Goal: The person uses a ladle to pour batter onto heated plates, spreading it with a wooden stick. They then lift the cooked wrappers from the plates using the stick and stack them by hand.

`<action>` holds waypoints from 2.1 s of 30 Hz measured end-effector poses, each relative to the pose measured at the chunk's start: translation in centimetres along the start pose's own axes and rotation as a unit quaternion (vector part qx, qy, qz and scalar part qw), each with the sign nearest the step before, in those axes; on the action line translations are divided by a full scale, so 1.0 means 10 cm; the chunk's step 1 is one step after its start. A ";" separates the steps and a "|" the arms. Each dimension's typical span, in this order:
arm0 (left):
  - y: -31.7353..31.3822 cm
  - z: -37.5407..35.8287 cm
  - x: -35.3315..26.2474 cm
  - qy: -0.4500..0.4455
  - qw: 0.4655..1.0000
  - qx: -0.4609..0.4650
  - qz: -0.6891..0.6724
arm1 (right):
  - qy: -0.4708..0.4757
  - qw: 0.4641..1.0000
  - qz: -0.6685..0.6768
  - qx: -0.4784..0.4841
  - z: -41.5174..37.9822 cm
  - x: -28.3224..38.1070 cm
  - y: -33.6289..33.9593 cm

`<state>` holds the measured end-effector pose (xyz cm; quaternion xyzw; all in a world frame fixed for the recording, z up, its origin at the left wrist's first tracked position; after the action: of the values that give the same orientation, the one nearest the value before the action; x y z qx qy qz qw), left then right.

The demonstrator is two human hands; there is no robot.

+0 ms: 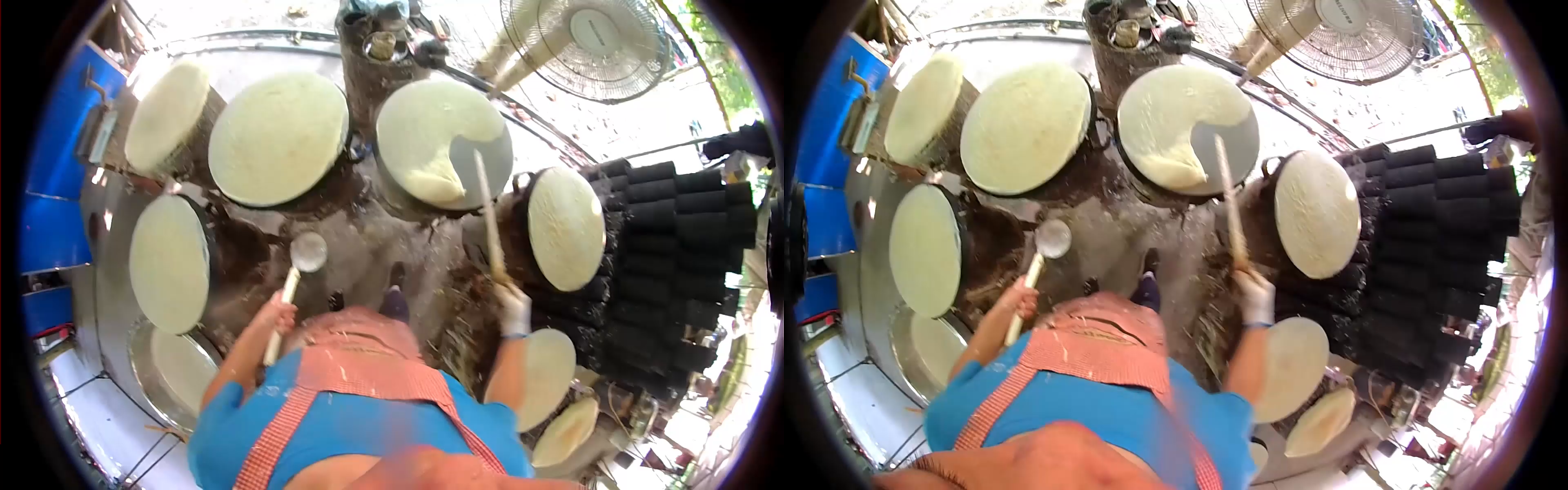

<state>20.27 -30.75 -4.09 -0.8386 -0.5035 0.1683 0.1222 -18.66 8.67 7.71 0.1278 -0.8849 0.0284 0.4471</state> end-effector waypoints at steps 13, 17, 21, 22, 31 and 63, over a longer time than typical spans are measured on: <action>-0.60 -1.96 -0.23 -0.256 0.879 0.399 0.046 | 0.210 0.831 -0.427 -0.288 -0.29 -0.41 -1.26; -0.72 -1.82 -0.18 -0.188 0.903 0.375 -0.095 | 0.253 0.890 -0.322 -0.200 -0.02 -0.30 -2.11; -0.62 -1.71 -0.03 -0.272 0.874 0.395 -0.073 | 0.221 0.819 -0.492 -0.197 0.09 -0.27 -1.54; -0.68 -1.77 0.02 -0.265 0.862 0.425 -0.080 | 0.169 0.825 -0.496 -0.211 -0.07 -0.09 -1.33; -1.12 -1.50 0.10 -0.034 0.816 0.487 -0.310 | 0.261 0.863 -0.412 -0.134 0.15 -0.11 -1.55; -1.89 -0.76 0.46 0.063 0.898 0.286 -0.329 | 0.217 0.946 -0.197 -0.138 1.93 1.84 -0.55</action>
<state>10.21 -18.14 9.23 -0.5628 -0.6722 0.2017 0.4367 -42.80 -3.45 10.49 0.2274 -0.7190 -0.1558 0.6380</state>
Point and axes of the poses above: each hand's wrist, its own z-axis towards the middle knuckle, its own y-axis out of the back of the hand, x = y × z, the point moved 8 cm from there along z, towards the middle knuckle, and after that the axes turned 4 degrees about -y, right-handed, at the moved point
